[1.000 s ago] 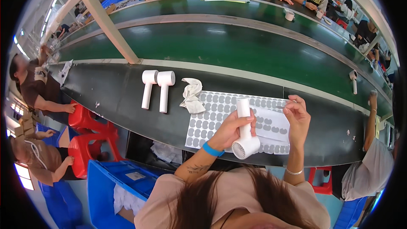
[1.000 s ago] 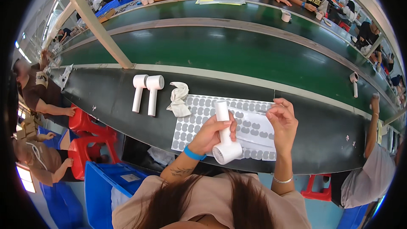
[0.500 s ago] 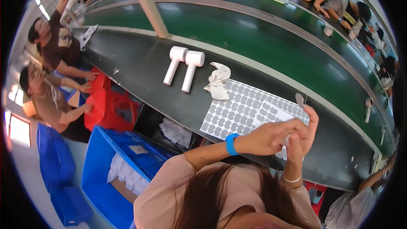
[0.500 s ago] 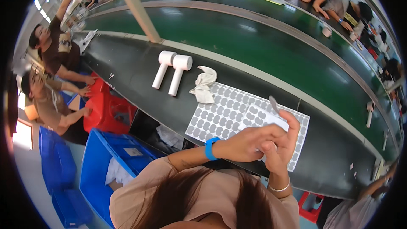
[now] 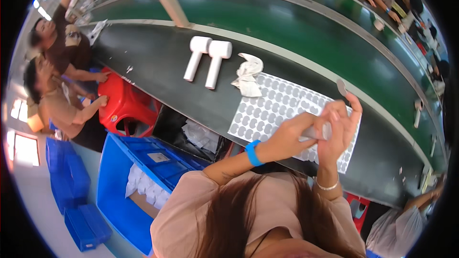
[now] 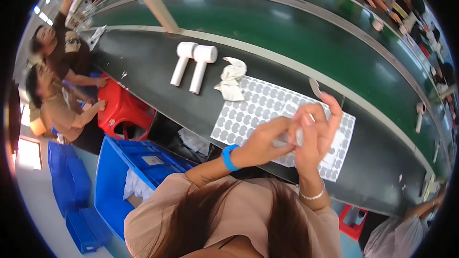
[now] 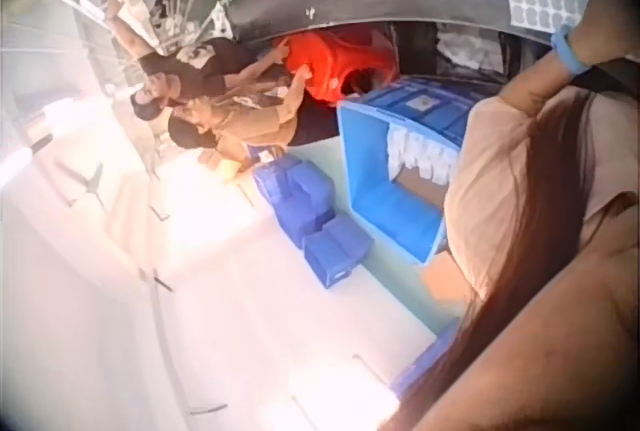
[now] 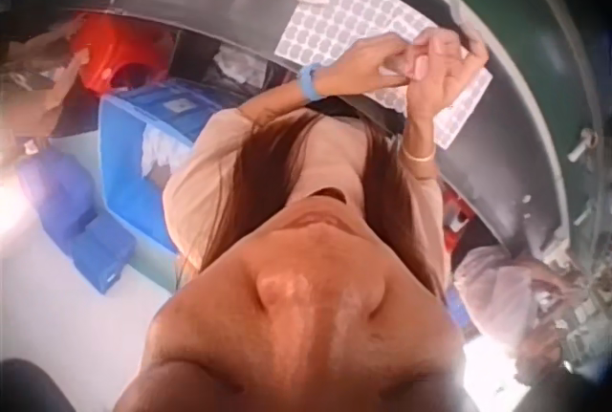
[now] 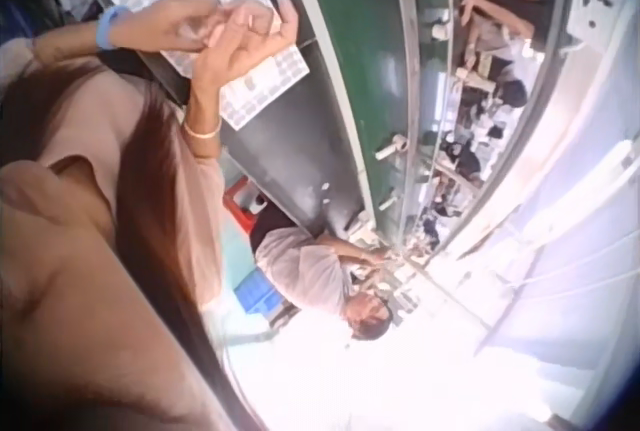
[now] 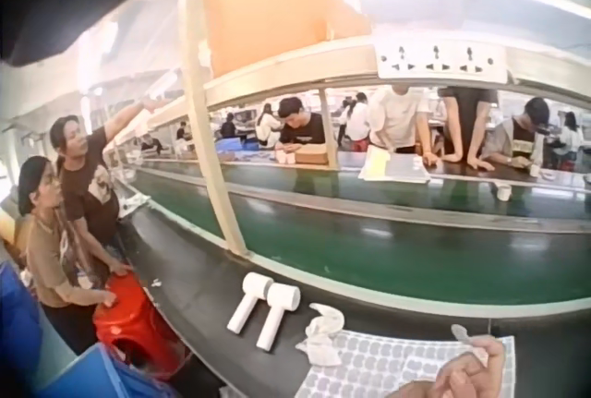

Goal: The person takes handheld fans from a conveyor belt, peels adhesive pads from a sheet, attaches them to the bottom of each fan by hand, and places the fans back onto the conveyor belt.

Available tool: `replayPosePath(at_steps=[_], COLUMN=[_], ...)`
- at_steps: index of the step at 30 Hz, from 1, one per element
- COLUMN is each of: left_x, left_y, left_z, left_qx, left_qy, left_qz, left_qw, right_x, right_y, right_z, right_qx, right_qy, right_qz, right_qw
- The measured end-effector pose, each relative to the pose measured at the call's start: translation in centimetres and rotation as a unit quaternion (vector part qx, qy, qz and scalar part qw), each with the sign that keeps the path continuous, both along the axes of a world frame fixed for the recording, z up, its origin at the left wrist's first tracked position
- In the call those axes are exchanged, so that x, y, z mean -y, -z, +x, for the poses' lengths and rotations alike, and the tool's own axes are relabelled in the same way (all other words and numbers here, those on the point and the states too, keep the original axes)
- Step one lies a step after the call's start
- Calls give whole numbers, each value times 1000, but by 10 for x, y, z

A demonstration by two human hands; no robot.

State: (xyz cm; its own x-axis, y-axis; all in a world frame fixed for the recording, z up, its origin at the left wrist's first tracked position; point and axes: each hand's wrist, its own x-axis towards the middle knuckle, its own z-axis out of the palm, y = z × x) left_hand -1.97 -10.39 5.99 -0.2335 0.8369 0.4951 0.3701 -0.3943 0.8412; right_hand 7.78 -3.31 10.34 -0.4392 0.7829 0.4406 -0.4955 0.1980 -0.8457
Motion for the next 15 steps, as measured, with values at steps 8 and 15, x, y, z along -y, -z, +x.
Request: replayPosePath(at_steps=[8,15], left_x=[-1,-14], left_y=[-3,-5], left_z=[-15,-27], left_qx=[14,-160], left_qy=[-50,-181], left_qz=[-59,67], left_qw=[997,968], right_x=[-18,-5], right_y=[5,8], right_z=[5,22], right_qx=[7,72], right_qy=[40,104], right_qz=[24,27], right_qw=[999,992])
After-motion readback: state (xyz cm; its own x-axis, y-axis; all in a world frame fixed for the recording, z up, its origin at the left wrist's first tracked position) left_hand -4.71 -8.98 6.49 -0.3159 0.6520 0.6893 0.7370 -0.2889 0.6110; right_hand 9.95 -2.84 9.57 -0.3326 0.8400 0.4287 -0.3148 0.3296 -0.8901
